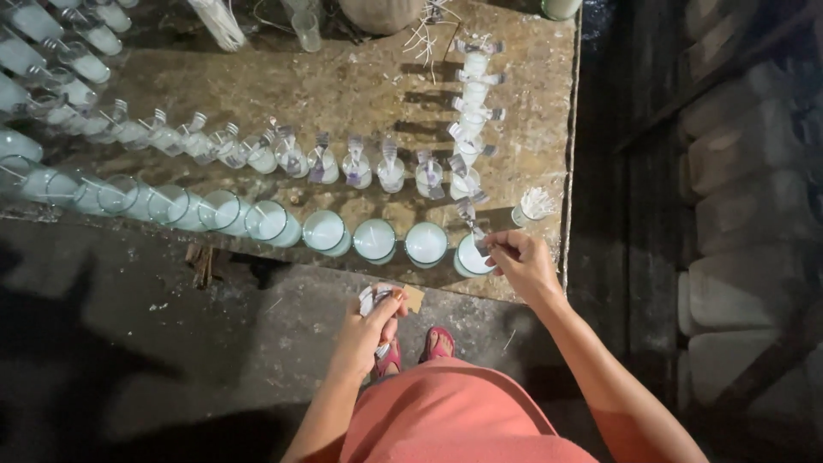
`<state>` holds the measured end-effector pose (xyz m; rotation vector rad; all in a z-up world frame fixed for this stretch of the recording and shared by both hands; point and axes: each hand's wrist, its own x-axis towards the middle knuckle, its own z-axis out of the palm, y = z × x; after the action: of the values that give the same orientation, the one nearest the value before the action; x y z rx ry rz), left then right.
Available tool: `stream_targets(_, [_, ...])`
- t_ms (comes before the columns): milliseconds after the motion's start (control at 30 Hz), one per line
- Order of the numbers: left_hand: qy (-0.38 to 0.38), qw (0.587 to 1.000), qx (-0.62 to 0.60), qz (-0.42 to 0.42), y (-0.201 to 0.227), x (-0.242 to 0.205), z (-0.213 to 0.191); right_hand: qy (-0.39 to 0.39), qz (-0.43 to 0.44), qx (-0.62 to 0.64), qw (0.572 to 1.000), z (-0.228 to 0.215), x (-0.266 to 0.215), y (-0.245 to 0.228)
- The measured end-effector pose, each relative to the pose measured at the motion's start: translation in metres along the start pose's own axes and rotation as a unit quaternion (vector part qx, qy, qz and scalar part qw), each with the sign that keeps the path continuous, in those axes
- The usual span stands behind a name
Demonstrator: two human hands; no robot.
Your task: Placing metal wick sustainers into glass jars filled with wax to prepare candles.
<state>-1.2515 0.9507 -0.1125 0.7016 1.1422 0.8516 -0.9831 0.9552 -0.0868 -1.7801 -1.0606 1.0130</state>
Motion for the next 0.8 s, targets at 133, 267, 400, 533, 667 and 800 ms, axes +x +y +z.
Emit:
stream_targets(133, [-0.016,1.0,0.012,0.01,0.003,-0.001,0.007,0.001,0.015,0.011,1.0,-0.002,-0.001,0.02])
stream_targets(267, [-0.029,0.999,0.01,0.021,0.004,-0.001,0.013,0.028,0.053,0.067,0.996,0.005,-0.024,0.037])
stream_targets(400, [-0.037,0.999,0.016,0.02,0.001,0.006,0.023,0.07,0.081,0.096,0.99,0.019,-0.043,0.034])
stream_targets(533, [-0.053,0.998,-0.03,0.0,-0.004,0.017,0.039,0.057,0.086,0.105,0.989,0.018,-0.046,0.041])
stream_targets(667, [-0.072,0.991,-0.11,-0.016,-0.003,0.03,0.05,0.108,0.012,-0.02,0.994,0.002,-0.069,0.028])
stream_targets(800, [-0.236,0.947,-0.214,0.04,0.006,0.043,0.06,0.077,-0.042,-0.088,0.992,0.009,-0.093,0.014])
